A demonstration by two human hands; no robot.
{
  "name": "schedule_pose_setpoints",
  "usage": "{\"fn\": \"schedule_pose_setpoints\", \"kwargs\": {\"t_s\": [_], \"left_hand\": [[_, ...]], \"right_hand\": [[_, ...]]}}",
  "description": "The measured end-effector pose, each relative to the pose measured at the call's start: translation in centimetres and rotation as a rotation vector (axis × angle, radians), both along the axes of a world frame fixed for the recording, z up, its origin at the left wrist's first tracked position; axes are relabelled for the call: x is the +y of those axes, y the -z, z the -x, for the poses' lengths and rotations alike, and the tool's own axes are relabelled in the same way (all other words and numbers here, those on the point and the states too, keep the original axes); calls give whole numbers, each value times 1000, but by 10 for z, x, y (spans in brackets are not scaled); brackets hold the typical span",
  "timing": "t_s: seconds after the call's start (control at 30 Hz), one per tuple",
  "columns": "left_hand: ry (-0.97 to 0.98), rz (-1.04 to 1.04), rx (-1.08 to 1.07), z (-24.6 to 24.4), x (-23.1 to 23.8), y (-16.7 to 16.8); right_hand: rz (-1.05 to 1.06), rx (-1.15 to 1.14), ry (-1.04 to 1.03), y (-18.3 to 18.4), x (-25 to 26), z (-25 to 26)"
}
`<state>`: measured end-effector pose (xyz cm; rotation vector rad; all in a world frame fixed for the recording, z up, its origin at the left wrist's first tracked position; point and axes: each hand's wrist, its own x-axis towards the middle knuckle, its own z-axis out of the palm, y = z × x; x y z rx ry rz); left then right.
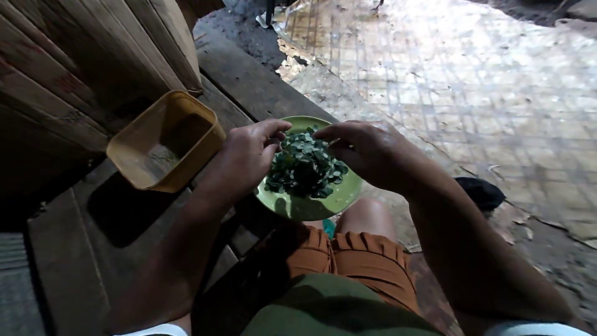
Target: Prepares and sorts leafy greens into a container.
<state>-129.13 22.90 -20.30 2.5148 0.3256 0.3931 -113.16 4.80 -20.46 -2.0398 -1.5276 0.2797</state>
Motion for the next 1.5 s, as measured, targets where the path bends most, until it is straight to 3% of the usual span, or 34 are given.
{"fn": "schedule_pose_setpoints", "kwargs": {"t_s": [0.17,0.3,0.53,0.67,0.93,1.2,1.5], "left_hand": [[14,-12,-3,-1,0,3],[55,-60,-15,-2,-3,10],[245,-135,92,-14,-22,38],[235,-207,130,-18,-20,51],[174,-153,79,-6,0,22],[185,-195,98,-6,-2,22],[160,-96,-74,-10,-13,28]], "right_hand": [[-12,64,41,-5,-1,1],[-171,12,-15,11,-6,-4],[-101,21,33,22,-21,-14],[-92,40,96,34,-28,-15],[-147,-48,138,51,-30,-11],[-223,-197,140,79,-8,3],[-235,68,156,62,-18,0]]}}
